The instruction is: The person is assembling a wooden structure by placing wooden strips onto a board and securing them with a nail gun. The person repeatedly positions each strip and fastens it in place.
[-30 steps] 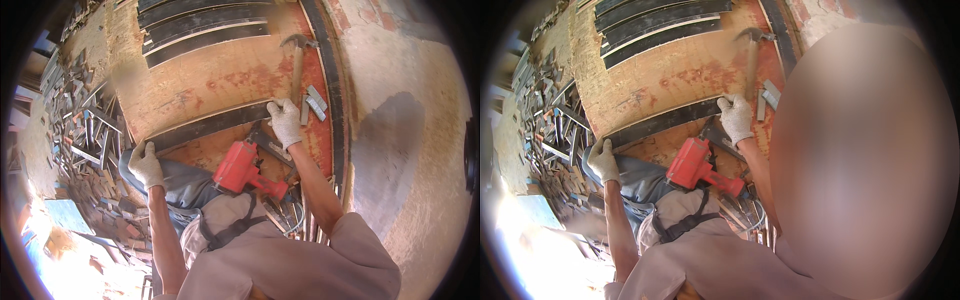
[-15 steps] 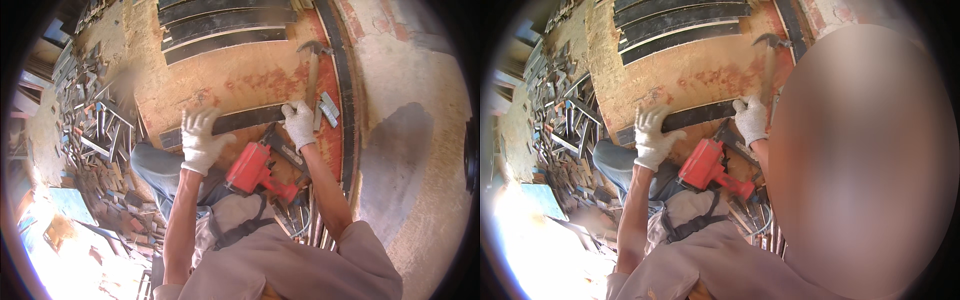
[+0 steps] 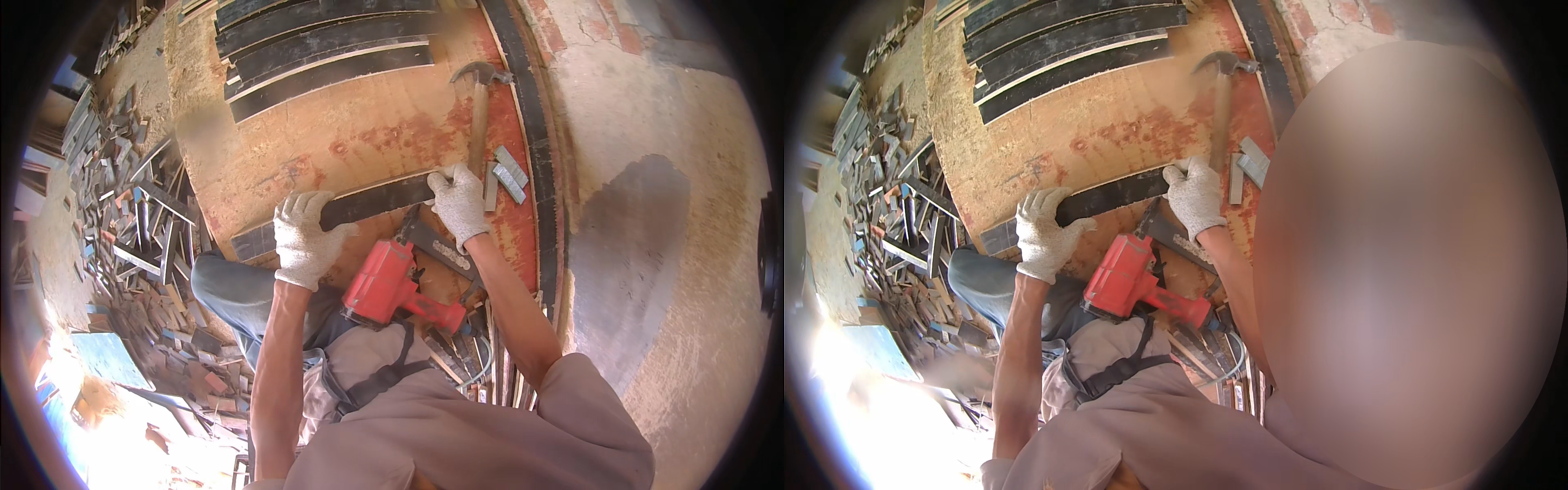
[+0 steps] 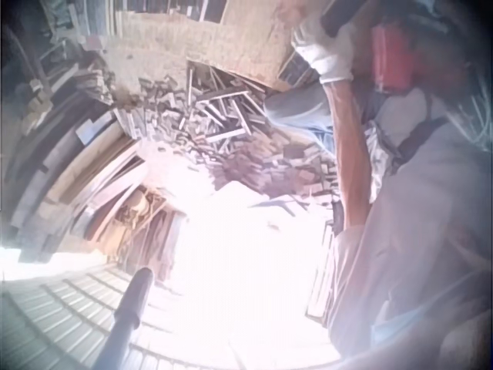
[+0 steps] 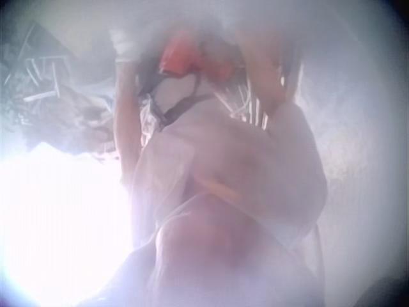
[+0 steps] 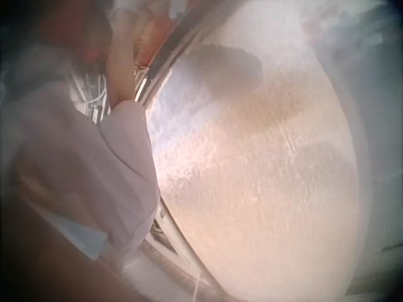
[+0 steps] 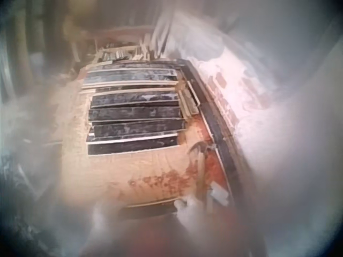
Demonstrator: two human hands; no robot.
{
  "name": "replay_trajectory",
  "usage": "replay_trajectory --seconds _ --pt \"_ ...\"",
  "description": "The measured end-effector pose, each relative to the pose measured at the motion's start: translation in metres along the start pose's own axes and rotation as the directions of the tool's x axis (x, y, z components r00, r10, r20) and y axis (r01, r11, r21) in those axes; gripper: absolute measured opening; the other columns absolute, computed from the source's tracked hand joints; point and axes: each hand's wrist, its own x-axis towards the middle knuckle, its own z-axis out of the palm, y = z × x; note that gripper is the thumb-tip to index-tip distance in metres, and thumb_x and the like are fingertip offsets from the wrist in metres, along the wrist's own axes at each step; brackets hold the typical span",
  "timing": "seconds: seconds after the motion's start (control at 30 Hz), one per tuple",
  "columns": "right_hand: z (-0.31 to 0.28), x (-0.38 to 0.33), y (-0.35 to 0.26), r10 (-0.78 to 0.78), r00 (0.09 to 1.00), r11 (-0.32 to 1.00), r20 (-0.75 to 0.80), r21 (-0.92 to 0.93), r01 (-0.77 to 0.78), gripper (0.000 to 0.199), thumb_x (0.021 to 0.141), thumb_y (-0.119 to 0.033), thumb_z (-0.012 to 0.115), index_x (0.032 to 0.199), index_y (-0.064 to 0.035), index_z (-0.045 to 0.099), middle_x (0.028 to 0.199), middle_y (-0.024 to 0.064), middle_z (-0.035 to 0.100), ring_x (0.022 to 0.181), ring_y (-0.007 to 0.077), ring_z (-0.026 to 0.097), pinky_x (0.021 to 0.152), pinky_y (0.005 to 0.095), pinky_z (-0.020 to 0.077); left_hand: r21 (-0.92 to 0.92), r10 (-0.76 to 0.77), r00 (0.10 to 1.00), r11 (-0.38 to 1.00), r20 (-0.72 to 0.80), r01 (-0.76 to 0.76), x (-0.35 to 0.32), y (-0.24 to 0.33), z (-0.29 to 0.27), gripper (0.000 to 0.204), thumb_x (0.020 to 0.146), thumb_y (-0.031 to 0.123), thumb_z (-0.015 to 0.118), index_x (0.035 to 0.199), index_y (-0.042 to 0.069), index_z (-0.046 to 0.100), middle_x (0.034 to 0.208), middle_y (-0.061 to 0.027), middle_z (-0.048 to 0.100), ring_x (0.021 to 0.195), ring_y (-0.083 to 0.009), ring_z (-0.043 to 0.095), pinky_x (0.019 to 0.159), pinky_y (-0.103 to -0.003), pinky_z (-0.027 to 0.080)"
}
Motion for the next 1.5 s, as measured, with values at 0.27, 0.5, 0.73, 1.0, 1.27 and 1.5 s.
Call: replay_trajectory --seconds 0.27,0.5,0.73,1.0,1.27,1.5 --pt "-0.006 -0.010 -0.025 0.034 0.999 0.997 0.015 0.063 -0.034 0.020 0.096 -0.014 0.075 0.104 0.0047 0.071 0.086 0.0182 0.074 0.074 0.0249 0.074 0.066 0.0407 0.0600 -0.057 -0.329 0.944 0.943 0.007 0.329 0.017 0.015 0.010 0.022 0.082 0.038 0.084 0.084 0.016 0.080 0.087 -0.0034 0.076 0.093 -0.0293 0.069 0.092 -0.048 0.047" --pt "-0.038 -0.118 -0.021 -0.452 0.857 0.656 0.248 -0.559 0.508 0.076 0.087 -0.016 0.075 0.150 0.0038 0.039 0.113 0.0244 0.066 0.104 0.0435 0.065 0.093 0.0489 0.0533 -0.023 -0.311 0.948 0.950 -0.068 0.311 0.016 0.017 0.012 0.018 0.083 0.031 0.083 0.080 0.015 0.077 0.080 -0.0047 0.073 0.086 -0.0291 0.068 0.087 -0.046 0.049" --pt "0.006 -0.179 0.033 0.188 0.887 0.792 0.422 -0.599 0.117 0.106 0.077 -0.029 0.080 0.161 0.0043 0.026 0.113 0.0335 0.065 0.104 0.0473 0.067 0.087 0.0539 0.0559 0.051 -0.266 0.959 0.961 -0.095 0.272 0.016 0.017 0.021 0.021 0.085 0.034 0.080 0.078 0.015 0.074 0.082 -0.0031 0.073 0.088 -0.0300 0.067 0.087 -0.050 0.047" --pt "-0.111 -0.155 -0.045 -0.177 0.894 0.943 0.411 -0.189 0.273 0.063 0.083 -0.029 0.087 0.132 -0.0046 0.056 0.097 0.0128 0.073 0.087 0.0299 0.071 0.076 0.0429 0.0570 0.056 -0.271 0.956 0.959 -0.111 0.278 0.016 0.015 0.022 0.019 0.085 0.033 0.079 0.078 0.016 0.073 0.084 -0.0028 0.072 0.091 -0.0299 0.067 0.088 -0.051 0.047" --pt "-0.132 -0.105 -0.096 0.330 0.873 0.939 0.359 -0.028 -0.343 0.027 0.097 -0.019 0.068 0.074 -0.0069 0.063 0.061 0.0035 0.059 0.054 0.0153 0.056 0.056 0.0328 0.0461 0.041 -0.248 0.961 0.966 -0.125 0.255 0.017 0.018 0.020 0.016 0.084 0.029 0.077 0.077 0.016 0.072 0.084 -0.0040 0.071 0.090 -0.0312 0.067 0.084 -0.051 0.047" --pt "-0.128 -0.099 -0.109 0.374 0.848 0.914 0.375 0.003 -0.405 0.014 0.097 -0.016 0.065 0.092 -0.0035 0.070 0.061 0.0034 0.057 0.054 0.0147 0.055 0.057 0.0316 0.0464 0.071 -0.249 0.959 0.963 -0.133 0.259 0.017 0.017 0.022 0.018 0.083 0.029 0.077 0.075 0.015 0.071 0.084 -0.0046 0.070 0.089 -0.0319 0.066 0.082 -0.052 0.047"
